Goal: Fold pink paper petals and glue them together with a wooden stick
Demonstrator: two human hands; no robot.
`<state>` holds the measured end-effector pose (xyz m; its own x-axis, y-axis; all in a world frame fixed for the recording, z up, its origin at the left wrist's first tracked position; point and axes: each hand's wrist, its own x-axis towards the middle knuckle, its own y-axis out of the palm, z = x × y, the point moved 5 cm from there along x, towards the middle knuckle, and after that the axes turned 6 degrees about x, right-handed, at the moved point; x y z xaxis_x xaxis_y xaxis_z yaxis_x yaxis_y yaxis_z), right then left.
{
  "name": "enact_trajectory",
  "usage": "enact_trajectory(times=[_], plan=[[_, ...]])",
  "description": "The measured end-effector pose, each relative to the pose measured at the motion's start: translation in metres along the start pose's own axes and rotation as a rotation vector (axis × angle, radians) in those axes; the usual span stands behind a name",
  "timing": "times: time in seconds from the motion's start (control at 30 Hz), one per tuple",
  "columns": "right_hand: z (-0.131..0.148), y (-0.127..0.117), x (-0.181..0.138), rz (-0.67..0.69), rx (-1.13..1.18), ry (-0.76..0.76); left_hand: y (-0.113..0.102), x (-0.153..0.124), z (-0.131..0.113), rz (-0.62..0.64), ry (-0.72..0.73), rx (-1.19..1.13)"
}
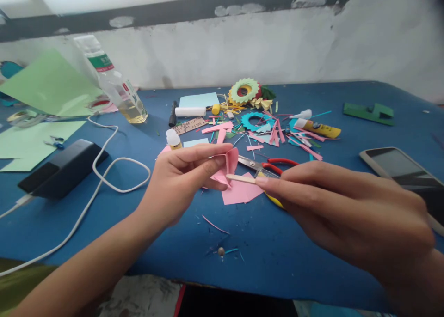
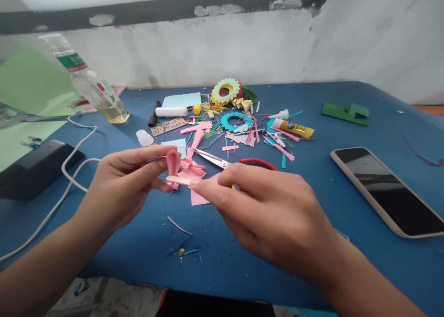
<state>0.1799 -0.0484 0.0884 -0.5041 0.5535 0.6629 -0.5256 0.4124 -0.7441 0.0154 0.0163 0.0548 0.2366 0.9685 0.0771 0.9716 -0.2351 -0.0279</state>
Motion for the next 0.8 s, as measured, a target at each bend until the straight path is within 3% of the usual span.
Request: enact_trajectory(times=[0.13,0.6,0.8], plan=[[-0.0015,-0.0006,-0.0011,-0.049,-0.013,0.035,0.001,-0.0007,-0.0009,0.0,0.028,0.009],[-0.0021,0.0003,-0.0022,-0.026,-0.057,0.051,0.0008,-0.0025,-0.0028,-0.015,0.085,0.097],[0.0001,-0.002,-0.0026,-0.053,-0.062,-0.024,0.0008,-0.0037,-0.0035,-0.035,0.106,0.149]])
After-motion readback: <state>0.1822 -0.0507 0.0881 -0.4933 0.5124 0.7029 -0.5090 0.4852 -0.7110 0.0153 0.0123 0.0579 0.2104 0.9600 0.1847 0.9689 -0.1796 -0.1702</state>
